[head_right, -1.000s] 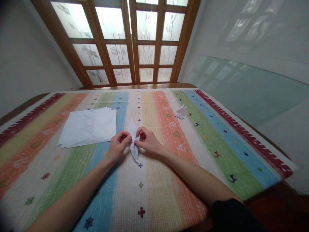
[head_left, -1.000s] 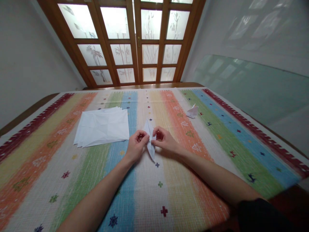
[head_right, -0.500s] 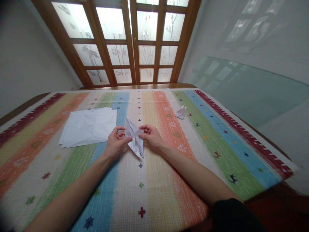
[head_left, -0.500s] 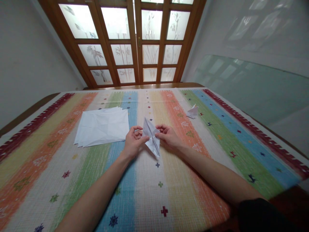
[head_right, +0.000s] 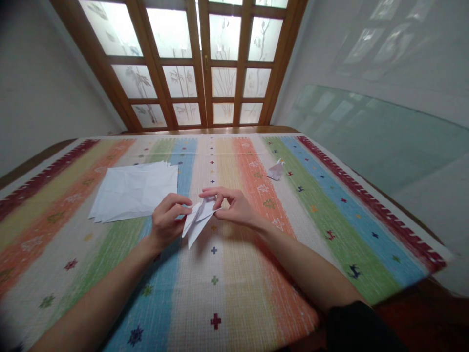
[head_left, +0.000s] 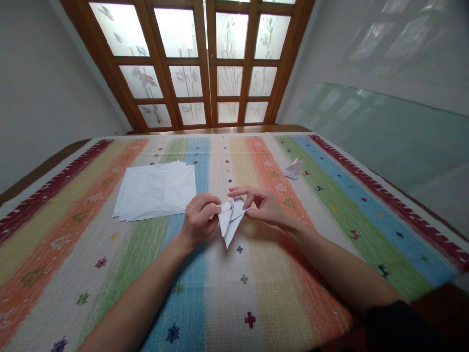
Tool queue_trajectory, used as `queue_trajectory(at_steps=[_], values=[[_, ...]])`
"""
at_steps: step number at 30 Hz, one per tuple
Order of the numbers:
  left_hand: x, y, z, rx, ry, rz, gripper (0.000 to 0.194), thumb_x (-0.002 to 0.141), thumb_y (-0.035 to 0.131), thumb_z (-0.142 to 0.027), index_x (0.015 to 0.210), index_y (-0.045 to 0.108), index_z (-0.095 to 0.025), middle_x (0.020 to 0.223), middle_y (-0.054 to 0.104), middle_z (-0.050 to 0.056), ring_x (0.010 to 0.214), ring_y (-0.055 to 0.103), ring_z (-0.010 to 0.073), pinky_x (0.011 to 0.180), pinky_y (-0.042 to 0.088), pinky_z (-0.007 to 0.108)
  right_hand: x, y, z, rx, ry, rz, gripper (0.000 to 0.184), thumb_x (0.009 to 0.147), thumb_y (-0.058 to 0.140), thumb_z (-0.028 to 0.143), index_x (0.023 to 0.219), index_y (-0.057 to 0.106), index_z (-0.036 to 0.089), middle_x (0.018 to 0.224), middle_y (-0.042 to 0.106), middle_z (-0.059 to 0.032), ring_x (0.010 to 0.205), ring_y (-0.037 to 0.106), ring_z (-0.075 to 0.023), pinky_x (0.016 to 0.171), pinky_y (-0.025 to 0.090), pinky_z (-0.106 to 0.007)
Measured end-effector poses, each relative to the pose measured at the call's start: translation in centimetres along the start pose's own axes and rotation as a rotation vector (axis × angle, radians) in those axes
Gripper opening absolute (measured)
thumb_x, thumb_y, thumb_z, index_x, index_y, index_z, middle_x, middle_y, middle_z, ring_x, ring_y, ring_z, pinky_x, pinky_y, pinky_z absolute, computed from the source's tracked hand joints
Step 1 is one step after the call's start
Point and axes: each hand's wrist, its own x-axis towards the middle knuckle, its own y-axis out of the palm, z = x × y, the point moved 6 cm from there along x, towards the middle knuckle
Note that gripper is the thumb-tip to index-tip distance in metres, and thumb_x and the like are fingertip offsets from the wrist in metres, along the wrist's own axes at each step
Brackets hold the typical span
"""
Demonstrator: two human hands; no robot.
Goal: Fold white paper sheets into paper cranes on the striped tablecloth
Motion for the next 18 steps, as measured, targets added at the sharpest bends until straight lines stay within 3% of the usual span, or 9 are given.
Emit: queue_trajectory(at_steps=[7, 13, 18], values=[[-0.2, 0.0, -1.2, 0.058, 0.191, -0.008, 0.019, 0.078, 0.055, -0.010, 0.065, 0.048, -0.022, 0.079, 0.068, 0.004, 0.074, 0.060, 0.0157, 0.068, 0.049, 0.029, -0.4, 0.2, 0.9, -0.253, -0.201, -0.035, 0.023, 0.077, 0.070, 0.022, 0.058, 0.057, 0.023, 0.079, 0.069, -0.0039, 0.078, 0.066, -0.0196, 0.074, 0.053, -0.038], [-0.4, 0.8, -1.3, -0.031, 0.196, 0.135, 0.020, 0.079, 0.052, -0.014, 0.062, 0.045, -0.021, 0.100, 0.073, 0.008, 0.093, 0.065, 0.0189, 0.077, 0.051, 0.033, -1.0, 1.5, 1.9, -0.361, -0.288, 0.070, 0.021, 0.077, 0.065, 0.014, 0.060, 0.055, 0.023, 0.083, 0.069, -0.0051, 0.078, 0.066, -0.0190, 0.070, 0.052, -0.034], [0.2, 0.5, -1.6, -0.129, 0.145, 0.100, 0.026, 0.079, 0.053, -0.011, 0.059, 0.039, -0.021, 0.082, 0.071, 0.006, 0.079, 0.063, 0.0166, 0.071, 0.048, 0.030, -1.2, 2.5, 1.4, -0.329, -0.280, 0.114, 0.024, 0.075, 0.066, 0.013, 0.060, 0.050, 0.022, 0.084, 0.067, -0.0052, 0.077, 0.064, -0.0173, 0.069, 0.051, -0.031]])
